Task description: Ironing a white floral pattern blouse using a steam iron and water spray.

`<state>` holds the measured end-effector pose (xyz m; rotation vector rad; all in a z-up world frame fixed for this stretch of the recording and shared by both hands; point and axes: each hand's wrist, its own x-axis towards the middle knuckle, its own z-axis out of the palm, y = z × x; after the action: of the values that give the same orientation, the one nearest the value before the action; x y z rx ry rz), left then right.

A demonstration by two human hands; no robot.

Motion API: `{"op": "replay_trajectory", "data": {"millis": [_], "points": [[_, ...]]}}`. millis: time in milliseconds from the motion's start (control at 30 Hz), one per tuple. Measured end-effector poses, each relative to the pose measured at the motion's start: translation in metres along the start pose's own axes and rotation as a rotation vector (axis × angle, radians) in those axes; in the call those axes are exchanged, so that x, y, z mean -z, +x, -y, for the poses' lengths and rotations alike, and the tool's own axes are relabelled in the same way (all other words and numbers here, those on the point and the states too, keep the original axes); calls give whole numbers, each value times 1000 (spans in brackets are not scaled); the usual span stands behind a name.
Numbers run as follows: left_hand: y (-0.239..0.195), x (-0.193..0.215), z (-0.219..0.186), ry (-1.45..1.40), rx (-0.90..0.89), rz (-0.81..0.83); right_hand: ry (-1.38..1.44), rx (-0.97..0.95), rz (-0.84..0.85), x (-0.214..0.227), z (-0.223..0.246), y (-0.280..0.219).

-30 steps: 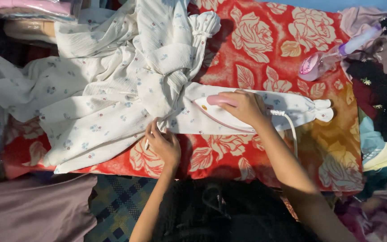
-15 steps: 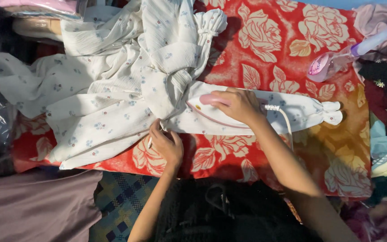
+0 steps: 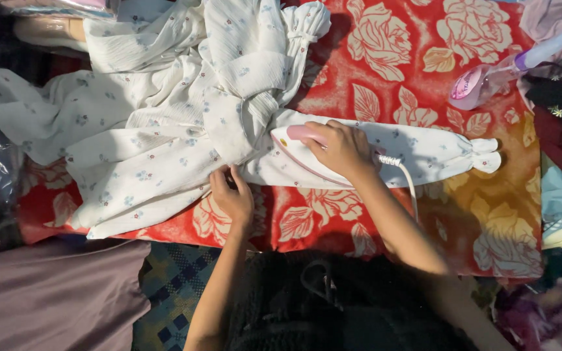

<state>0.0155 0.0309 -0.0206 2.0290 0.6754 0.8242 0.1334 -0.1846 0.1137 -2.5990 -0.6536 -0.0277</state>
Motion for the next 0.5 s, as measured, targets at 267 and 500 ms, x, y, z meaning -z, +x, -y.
{"op": "replay_trajectory", "data": {"millis": [267, 500], "points": [[1, -1, -1, -82, -9, -46, 18, 72, 78, -4, 13, -5], [0, -1, 1, -61, -36, -27, 104, 240, 213, -10, 17, -12]]}}
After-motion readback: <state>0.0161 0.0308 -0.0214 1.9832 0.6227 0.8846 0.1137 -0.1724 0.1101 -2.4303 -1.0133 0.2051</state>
